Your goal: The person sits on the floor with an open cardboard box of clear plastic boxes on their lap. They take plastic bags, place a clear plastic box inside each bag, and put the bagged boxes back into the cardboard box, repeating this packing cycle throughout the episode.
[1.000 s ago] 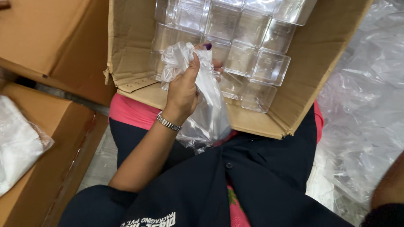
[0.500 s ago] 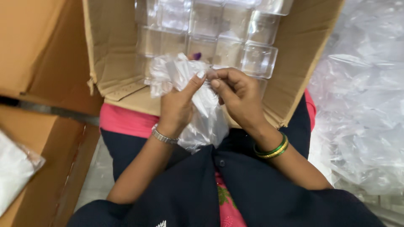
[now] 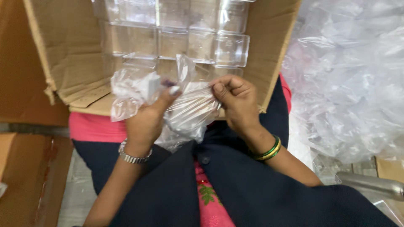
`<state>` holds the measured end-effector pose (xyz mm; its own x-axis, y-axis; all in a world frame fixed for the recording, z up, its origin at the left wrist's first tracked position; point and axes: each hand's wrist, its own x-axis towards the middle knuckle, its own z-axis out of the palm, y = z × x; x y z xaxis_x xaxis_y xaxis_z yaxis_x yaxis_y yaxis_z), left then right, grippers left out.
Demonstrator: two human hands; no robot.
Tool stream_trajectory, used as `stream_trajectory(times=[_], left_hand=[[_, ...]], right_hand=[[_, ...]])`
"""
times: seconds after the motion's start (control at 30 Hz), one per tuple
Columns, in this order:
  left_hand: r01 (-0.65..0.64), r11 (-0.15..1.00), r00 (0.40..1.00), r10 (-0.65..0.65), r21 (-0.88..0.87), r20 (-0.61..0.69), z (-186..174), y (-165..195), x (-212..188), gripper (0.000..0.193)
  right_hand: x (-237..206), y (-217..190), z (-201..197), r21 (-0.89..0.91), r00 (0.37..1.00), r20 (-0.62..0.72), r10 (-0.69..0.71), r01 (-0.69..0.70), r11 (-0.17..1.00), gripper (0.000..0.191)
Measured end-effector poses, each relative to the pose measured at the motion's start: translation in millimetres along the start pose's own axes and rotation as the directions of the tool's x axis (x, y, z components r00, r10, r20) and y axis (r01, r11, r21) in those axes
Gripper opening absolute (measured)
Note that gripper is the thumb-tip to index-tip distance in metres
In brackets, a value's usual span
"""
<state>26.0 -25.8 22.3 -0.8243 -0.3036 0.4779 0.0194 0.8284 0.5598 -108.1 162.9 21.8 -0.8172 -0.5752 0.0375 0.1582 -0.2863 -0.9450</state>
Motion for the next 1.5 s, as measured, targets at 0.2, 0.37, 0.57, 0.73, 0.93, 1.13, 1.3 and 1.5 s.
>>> stream_trajectory(times=[0.2,0.37,0.57,0.73,0.93,1.13,1.3,1.5], left_hand=[[0.476,0.872,0.788,-0.48,0.114,0.385,-2.3,6.0,3.5,0.035],[0.593,0.551,0.805,-0.41,-0.588,0.428,4.5,23.8,17.0,0.032],[0.559,-0.202,0.741,-0.312,-0.804,0.595,-11.3,-8.8,28.1,0.02],[0.557,0.006,0.83,-0.032,-0.83,0.557,-21.4,-60.7,60.6,0.026],[0.58,0.482,0.814,-0.363,-0.657,0.453,106.6,-56.7,150.0,0.018],[0.636,0.741,0.772,-0.607,-0.214,0.191,175.6,-56.1,146.4,0.024],[0.531,0.743,0.847,-0.456,-0.407,0.274,181.3,-53.4,132.3,0.028],[0.668,0.637,0.74,-0.518,-0.385,0.43,194.0,-54.9,135.3,0.022]], right_hand=[[-4.8,-4.0,7.3,-0.178,0.996,0.09,-0.02,0.036,0.983,0.03],[3.7,-30.0,-16.0,0.321,0.977,0.209,-0.034,-0.036,0.946,0.021],[5.4,-32.0,-23.0,-0.171,0.99,0.129,0.061,-0.039,0.984,0.021],[11.2,-55.5,-39.2,-0.428,0.917,0.322,0.235,-0.08,0.9,0.015],[147.3,-47.0,-61.3,-0.781,0.799,0.03,-0.601,0.394,0.485,0.015],[183.1,20.4,-72.5,-0.985,0.963,-0.167,-0.212,-0.171,-0.004,0.06],[172.1,28.9,-72.8,-0.992,0.946,-0.12,-0.3,-0.102,0.072,0.044],[151.3,13.4,-62.6,-0.949,0.893,-0.201,-0.402,-0.075,0.307,0.032]])
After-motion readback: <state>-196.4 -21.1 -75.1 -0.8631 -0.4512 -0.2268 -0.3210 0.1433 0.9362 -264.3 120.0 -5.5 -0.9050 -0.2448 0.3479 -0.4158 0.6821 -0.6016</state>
